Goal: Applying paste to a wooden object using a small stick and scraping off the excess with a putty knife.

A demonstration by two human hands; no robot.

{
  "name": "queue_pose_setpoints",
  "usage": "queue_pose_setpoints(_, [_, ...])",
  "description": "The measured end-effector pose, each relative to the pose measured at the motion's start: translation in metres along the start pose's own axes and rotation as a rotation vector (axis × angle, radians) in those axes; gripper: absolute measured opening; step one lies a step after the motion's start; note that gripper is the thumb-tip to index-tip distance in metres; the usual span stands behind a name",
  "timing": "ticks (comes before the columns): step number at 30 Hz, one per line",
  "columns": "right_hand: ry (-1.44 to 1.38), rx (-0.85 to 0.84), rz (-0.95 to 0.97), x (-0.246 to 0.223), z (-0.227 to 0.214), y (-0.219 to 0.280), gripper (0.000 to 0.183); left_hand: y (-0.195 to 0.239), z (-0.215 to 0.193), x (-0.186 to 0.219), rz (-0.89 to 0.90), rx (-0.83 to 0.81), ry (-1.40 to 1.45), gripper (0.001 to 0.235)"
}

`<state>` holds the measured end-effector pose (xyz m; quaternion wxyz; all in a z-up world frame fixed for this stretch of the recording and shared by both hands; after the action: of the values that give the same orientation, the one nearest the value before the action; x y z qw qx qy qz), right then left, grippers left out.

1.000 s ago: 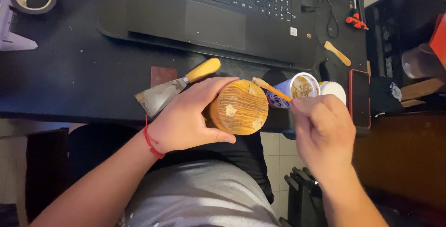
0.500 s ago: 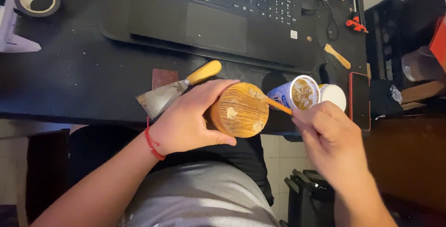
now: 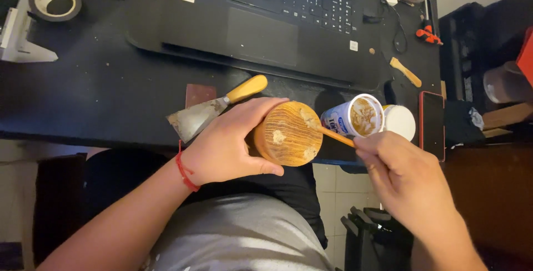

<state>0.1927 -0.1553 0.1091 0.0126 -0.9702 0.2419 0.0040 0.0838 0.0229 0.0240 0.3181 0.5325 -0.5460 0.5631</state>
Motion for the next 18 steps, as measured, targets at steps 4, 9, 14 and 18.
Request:
queue_pose_setpoints(4, [0.006,0.018,0.071,0.006,0.000,-0.003,0.013,0.000,0.000,0.000,-0.041,-0.008,0.001,0.101])
queue_pose_setpoints(9, [-0.025,0.061,-0.002,-0.003,0.009,-0.012,0.015,-0.002,-0.001,0.006,0.015,0.005,0.005,0.099])
queue_pose_setpoints(14, [-0.019,0.064,-0.022,-0.010,0.016,-0.006,0.015,-0.001,0.000,0.005,-0.022,-0.005,0.033,0.096])
queue_pose_setpoints(18, [-0.036,0.041,-0.149,-0.020,0.009,-0.003,0.015,-0.001,0.000,0.006,0.009,0.004,0.044,0.095])
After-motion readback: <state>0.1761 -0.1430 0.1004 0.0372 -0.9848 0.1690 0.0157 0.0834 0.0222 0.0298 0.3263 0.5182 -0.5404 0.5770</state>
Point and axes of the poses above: each hand's wrist, its own y-axis away from the middle knuckle, its own z-axis out of the palm, x = y × z, the point moved 9 cm from there along -y, towards the middle knuckle, and after that the axes turned 11 degrees about y, right-handed, at the moved point
